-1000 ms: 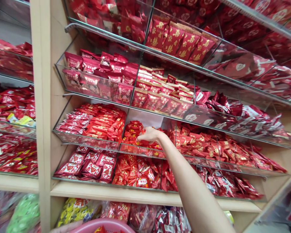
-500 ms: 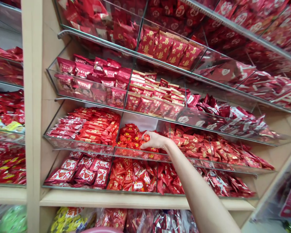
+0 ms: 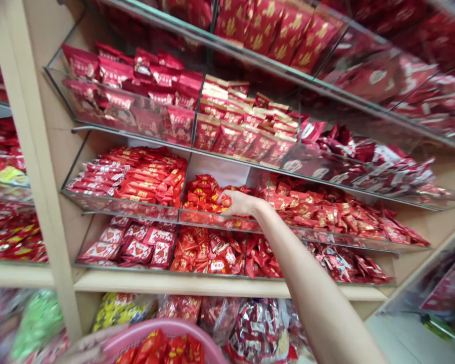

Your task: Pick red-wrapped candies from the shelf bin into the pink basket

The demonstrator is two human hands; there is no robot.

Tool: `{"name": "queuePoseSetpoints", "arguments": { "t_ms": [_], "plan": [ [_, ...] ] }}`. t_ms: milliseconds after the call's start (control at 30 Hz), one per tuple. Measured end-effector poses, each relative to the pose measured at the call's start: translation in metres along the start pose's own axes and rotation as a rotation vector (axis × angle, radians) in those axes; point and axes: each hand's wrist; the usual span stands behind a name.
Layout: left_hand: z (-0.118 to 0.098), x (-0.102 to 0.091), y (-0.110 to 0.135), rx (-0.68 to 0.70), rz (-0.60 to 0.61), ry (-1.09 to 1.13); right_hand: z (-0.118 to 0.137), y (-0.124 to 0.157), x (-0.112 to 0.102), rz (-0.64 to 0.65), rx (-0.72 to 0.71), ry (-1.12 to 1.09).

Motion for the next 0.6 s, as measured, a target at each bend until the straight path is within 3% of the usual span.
{"name": "queuePoseSetpoints", "arguments": {
  "t_ms": [100, 200, 300, 433, 600],
  "plan": [
    [-0.01, 0.003, 0.009, -0.029, 0.057, -0.127, 0.0, 0.001, -0.001, 0.041, 0.008, 0.036],
    [-0.019, 0.013, 0.019, -0.056, 0.067, -0.055, -0.001, 0.001, 0.001, 0.05, 0.029, 0.044],
    [-0.023, 0.022, 0.025, -0.146, 0.078, 0.027, -0.003, 0.001, 0.008, -0.007, 0.07, 0.032],
    [-0.022, 0.025, 0.026, -0.154, 0.079, 0.086, -0.004, 0.001, 0.016, -0.084, 0.101, -0.031],
    [-0.021, 0.023, 0.027, -0.164, 0.067, 0.099, 0.007, 0.001, 0.015, 0.006, 0.132, -0.028]
  ]
}}
Point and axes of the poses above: each hand's wrist, its own y-axis away from the middle knuckle, its own x-axis out of the palm, z = x × y, and after that the axes turned 3 degrees about y, right-handed
